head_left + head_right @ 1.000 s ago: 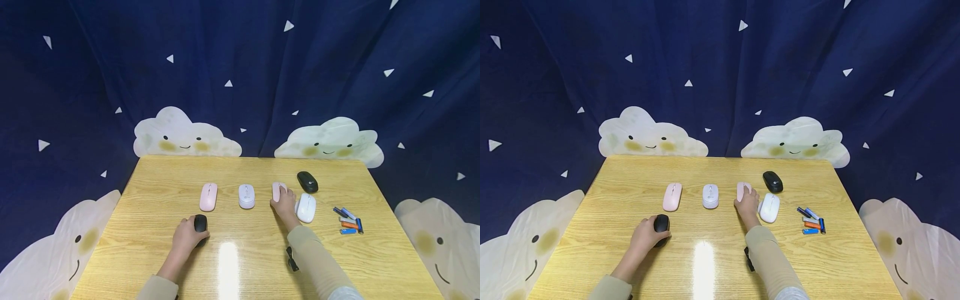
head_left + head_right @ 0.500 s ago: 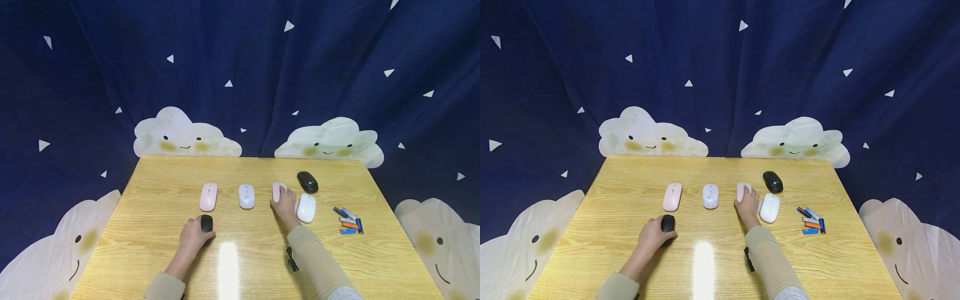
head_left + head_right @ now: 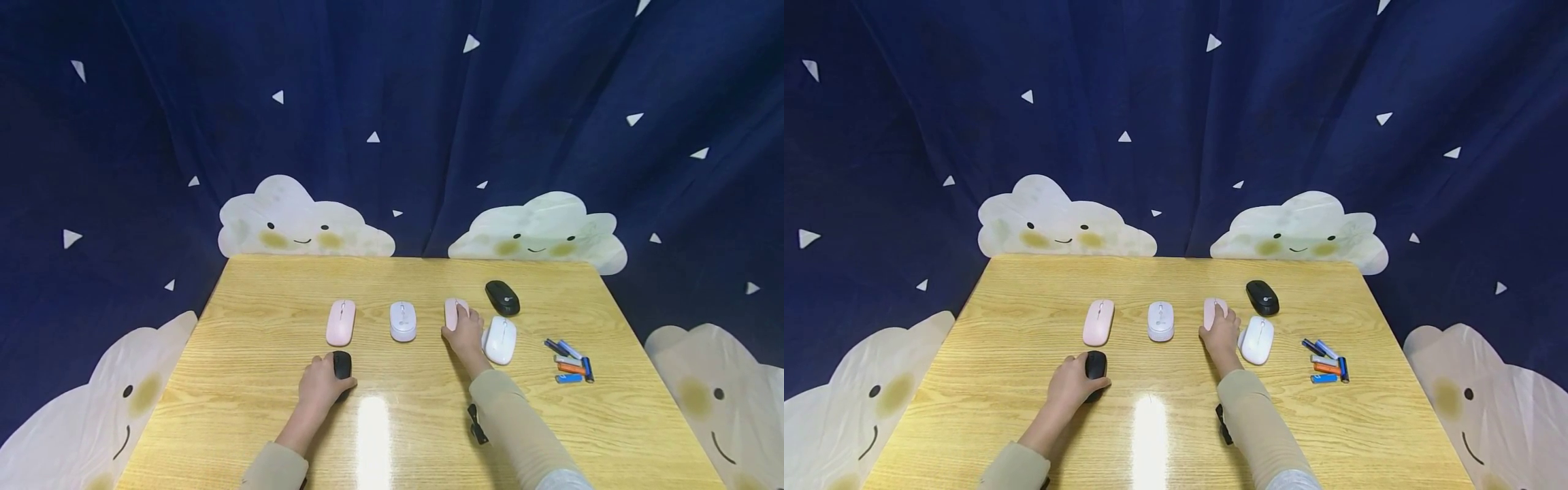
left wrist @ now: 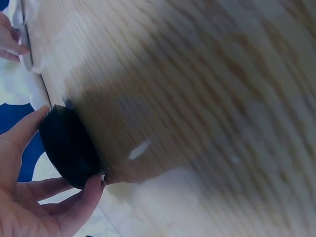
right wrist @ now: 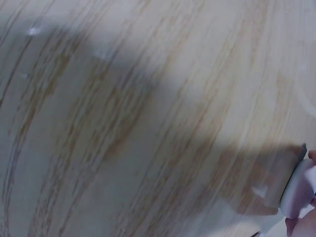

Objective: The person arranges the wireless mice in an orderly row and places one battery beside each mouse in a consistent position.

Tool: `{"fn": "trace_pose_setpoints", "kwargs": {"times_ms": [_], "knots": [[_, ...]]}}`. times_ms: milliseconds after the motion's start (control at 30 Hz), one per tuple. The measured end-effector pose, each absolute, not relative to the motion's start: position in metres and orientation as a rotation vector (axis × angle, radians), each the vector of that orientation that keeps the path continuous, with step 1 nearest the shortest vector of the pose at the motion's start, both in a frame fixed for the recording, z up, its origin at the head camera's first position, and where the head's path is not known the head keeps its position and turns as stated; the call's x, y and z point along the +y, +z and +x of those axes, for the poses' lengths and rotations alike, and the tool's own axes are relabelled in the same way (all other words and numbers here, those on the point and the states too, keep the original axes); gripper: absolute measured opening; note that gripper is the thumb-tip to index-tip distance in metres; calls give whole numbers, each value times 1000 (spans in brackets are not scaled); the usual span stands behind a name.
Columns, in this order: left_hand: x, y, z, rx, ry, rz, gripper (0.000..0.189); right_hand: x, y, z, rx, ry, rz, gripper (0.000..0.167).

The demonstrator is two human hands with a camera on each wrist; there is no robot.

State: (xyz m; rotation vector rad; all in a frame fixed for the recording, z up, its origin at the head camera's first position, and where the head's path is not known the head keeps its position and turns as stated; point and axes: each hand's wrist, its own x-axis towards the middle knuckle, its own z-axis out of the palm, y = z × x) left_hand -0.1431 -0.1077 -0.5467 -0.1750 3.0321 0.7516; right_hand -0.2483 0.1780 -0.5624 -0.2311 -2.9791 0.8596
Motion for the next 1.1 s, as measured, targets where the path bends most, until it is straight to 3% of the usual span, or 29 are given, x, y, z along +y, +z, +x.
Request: {"fn": "trace_pose_setpoints", "kwargs": {"times_ms": [600, 900, 1100], "knots": [[-106, -548, -141, 3049, 761, -189, 70, 178, -565, -245, -2961, 875, -208, 71], [-105, -547, -141, 3053, 767, -181, 71, 188, -553, -249, -2793, 924, -259, 55], [-105, -547, -140, 3054, 776, -177, 71, 212, -539, -246, -2761, 851, -373, 55]]}}
